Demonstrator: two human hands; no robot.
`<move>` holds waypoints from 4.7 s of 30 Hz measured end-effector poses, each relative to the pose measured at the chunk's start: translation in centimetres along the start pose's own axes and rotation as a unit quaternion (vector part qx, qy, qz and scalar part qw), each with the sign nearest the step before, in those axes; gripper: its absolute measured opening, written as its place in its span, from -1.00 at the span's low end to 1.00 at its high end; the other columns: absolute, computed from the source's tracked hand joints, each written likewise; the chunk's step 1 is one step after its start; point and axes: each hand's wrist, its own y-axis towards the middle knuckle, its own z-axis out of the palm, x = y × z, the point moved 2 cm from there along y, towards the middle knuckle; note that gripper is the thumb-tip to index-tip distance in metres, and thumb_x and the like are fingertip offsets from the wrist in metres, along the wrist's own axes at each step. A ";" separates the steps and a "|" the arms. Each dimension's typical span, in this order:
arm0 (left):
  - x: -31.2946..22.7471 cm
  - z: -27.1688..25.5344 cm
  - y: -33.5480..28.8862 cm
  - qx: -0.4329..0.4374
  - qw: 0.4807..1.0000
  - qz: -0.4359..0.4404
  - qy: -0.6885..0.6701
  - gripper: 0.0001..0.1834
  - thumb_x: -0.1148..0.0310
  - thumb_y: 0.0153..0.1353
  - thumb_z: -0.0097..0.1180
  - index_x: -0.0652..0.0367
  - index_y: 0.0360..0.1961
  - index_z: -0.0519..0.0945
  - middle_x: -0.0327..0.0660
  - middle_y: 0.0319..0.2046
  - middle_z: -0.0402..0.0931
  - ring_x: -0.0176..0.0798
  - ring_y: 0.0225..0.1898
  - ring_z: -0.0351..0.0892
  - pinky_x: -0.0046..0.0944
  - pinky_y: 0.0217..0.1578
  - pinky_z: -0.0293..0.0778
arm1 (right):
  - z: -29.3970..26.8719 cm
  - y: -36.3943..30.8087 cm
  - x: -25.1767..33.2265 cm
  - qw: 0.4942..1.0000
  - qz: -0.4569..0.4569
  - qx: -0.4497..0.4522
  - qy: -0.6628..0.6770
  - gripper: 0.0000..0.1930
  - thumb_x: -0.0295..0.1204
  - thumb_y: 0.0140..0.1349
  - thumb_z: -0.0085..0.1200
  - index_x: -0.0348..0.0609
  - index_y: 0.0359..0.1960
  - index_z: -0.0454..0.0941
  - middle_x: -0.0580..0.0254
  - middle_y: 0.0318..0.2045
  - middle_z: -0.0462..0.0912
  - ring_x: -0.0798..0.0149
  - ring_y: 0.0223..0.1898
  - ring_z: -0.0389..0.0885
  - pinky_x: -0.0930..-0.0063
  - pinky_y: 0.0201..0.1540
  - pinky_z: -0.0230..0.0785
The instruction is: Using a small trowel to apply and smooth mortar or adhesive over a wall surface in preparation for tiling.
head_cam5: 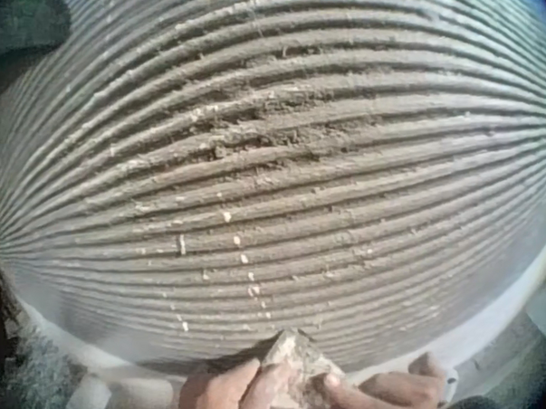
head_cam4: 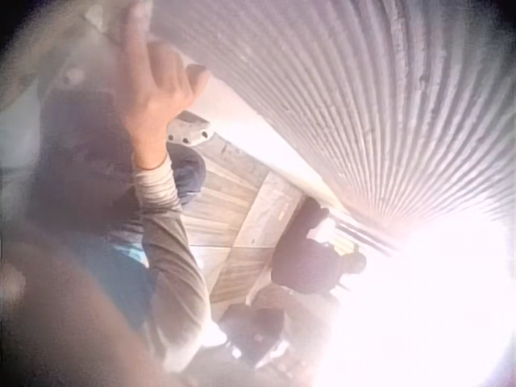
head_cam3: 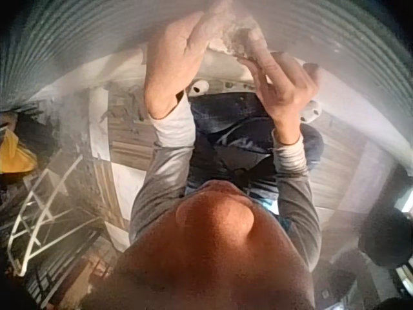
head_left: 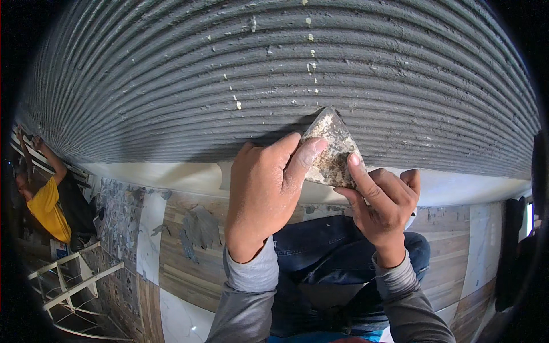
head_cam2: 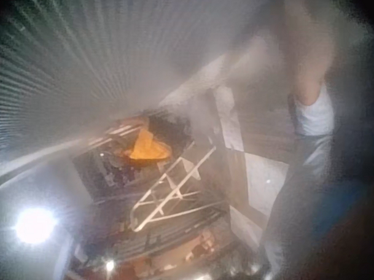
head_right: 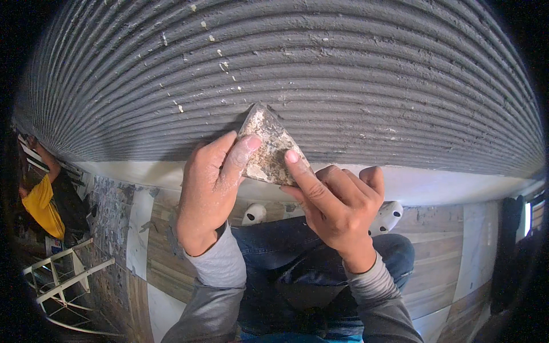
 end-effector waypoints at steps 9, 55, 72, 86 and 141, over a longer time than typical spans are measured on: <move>0.1 0.4 -0.2 0.011 1.000 -0.013 0.011 -0.49 0.07 0.46 0.01 0.25 -0.56 0.49 0.09 -0.70 0.39 0.26 -0.59 0.40 -0.01 -0.46 0.29 | -1.4 1.2 -1.2 0.999 -0.035 0.033 -0.005 -0.41 -0.13 -0.04 0.37 0.35 0.15 0.67 0.58 -0.64 0.32 0.45 -0.63 0.20 0.42 -0.37 -0.09; 0.3 -1.3 -0.8 -0.010 0.999 -0.034 -0.003 -0.47 0.11 0.41 0.12 0.32 -0.59 0.43 0.13 -0.71 0.26 0.20 -0.69 0.18 -0.05 -0.62 0.17 | -0.6 1.1 0.9 0.998 -0.021 0.060 0.005 -0.37 -0.11 -0.06 0.39 0.32 0.17 0.66 0.59 -0.63 0.34 0.46 -0.64 0.21 0.43 -0.39 -0.10; 0.3 -1.3 -0.9 -0.018 0.999 -0.046 -0.007 -0.49 0.12 0.40 0.12 0.32 -0.58 0.46 0.14 -0.70 0.27 0.22 -0.67 0.19 -0.03 -0.61 0.17 | -0.3 1.0 1.0 0.998 -0.021 0.055 0.006 -0.37 -0.09 -0.04 0.38 0.31 0.19 0.65 0.59 -0.65 0.35 0.46 -0.65 0.18 0.43 -0.39 -0.10; 0.3 -1.4 -0.6 -0.015 0.999 -0.034 0.004 -0.47 0.12 0.41 0.12 0.32 -0.60 0.41 0.14 -0.70 0.25 0.22 -0.66 0.17 -0.05 -0.60 0.17 | -0.1 0.9 0.8 0.999 -0.019 0.047 0.008 -0.37 -0.08 -0.05 0.37 0.33 0.18 0.65 0.60 -0.66 0.34 0.48 -0.65 0.19 0.44 -0.39 -0.10; -0.1 -1.0 -0.7 -0.024 0.999 -0.042 -0.014 -0.48 0.14 0.41 0.13 0.33 -0.60 0.42 0.12 -0.70 0.21 0.14 -0.67 0.08 -0.07 -0.64 0.13 | 0.0 0.9 0.6 0.999 -0.021 0.032 0.033 -0.37 -0.13 -0.05 0.41 0.23 0.17 0.66 0.56 -0.68 0.28 0.45 -0.66 0.15 0.44 -0.41 -0.11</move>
